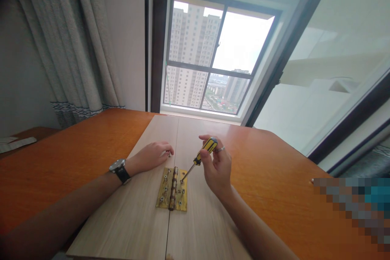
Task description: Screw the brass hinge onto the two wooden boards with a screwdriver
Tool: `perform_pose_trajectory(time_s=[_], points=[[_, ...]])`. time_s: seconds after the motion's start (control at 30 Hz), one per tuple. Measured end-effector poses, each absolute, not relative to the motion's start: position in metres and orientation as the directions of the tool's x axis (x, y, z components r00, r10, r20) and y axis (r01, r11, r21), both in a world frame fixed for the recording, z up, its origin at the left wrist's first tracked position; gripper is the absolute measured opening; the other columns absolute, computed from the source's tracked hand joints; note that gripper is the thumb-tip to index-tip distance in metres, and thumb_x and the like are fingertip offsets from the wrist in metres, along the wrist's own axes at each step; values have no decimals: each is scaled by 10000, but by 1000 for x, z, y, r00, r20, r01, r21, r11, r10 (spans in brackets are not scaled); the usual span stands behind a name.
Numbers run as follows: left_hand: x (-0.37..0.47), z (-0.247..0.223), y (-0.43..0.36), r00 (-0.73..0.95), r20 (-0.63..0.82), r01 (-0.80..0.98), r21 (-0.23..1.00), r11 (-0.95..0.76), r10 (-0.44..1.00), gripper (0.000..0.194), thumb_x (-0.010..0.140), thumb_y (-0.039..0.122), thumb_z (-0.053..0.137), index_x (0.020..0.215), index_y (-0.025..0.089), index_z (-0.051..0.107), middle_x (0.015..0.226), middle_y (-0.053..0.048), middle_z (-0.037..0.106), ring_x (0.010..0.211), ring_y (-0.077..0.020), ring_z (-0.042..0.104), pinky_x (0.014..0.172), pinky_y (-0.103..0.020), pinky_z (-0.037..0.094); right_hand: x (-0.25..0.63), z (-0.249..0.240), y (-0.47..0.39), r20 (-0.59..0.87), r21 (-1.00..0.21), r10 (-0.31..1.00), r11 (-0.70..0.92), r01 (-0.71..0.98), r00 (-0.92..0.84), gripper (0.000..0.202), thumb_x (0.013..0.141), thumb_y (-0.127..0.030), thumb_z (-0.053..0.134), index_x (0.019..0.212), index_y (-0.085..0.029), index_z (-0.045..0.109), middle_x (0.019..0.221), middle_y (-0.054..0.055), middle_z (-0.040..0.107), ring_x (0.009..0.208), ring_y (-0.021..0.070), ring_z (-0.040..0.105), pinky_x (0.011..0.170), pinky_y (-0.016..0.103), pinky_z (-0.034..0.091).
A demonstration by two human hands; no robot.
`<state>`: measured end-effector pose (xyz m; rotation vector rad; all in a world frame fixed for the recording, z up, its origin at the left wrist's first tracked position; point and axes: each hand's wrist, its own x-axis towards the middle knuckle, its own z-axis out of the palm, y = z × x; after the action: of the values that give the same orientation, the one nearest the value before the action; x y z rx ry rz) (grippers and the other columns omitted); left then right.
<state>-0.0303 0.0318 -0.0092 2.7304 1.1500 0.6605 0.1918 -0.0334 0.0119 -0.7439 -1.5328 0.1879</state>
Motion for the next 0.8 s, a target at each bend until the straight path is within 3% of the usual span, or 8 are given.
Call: perform_pose_trajectory(time_s=[0.17, 0.3, 0.5, 0.7, 0.8], points=[[-31, -10, 33, 583, 355, 688, 262, -677, 731, 231, 865, 128, 454, 901, 209, 668, 953, -28, 671, 870, -185, 636, 803, -284, 482, 190, 15, -35, 820, -558, 567, 766, 320, 75, 204, 926, -361, 593, 1063, -222, 652, 784, 5, 535, 666, 144, 502, 584, 247, 437], [-32, -10, 32, 553, 361, 714, 260, -650, 751, 224, 868, 131, 458, 915, 205, 664, 953, -43, 660, 910, -201, 629, 820, -299, 486, 188, 17, -36, 809, -581, 579, 764, 280, 100, 297, 897, -342, 632, 1174, -237, 604, 820, 5, 553, 681, 145, 521, 587, 247, 471], [-31, -9, 31, 543, 373, 721, 252, -645, 753, 197, 867, 133, 484, 926, 205, 657, 974, -46, 650, 962, -206, 616, 866, -310, 488, 193, 13, -34, 752, -645, 648, 686, 336, 121, 306, 883, -359, 644, 1150, -210, 660, 913, 54, 643, 735, 182, 607, 645, 325, 543], [-29, -10, 31, 535, 387, 720, 257, -645, 751, 199, 864, 120, 500, 942, 205, 662, 987, -45, 650, 970, -205, 609, 890, -317, 488, 190, 19, -34, 702, -709, 707, 683, 176, 88, 310, 882, -296, 656, 1183, -223, 655, 870, 37, 693, 676, 174, 657, 644, 351, 581], [-29, -10, 31, 520, 409, 715, 274, -644, 750, 199, 879, 121, 500, 958, 200, 664, 1000, -51, 653, 997, -209, 598, 899, -323, 483, 187, 24, -35, 692, -721, 717, 687, 91, 76, 399, 886, -269, 650, 1279, -254, 582, 830, 17, 697, 677, 177, 675, 624, 344, 587]])
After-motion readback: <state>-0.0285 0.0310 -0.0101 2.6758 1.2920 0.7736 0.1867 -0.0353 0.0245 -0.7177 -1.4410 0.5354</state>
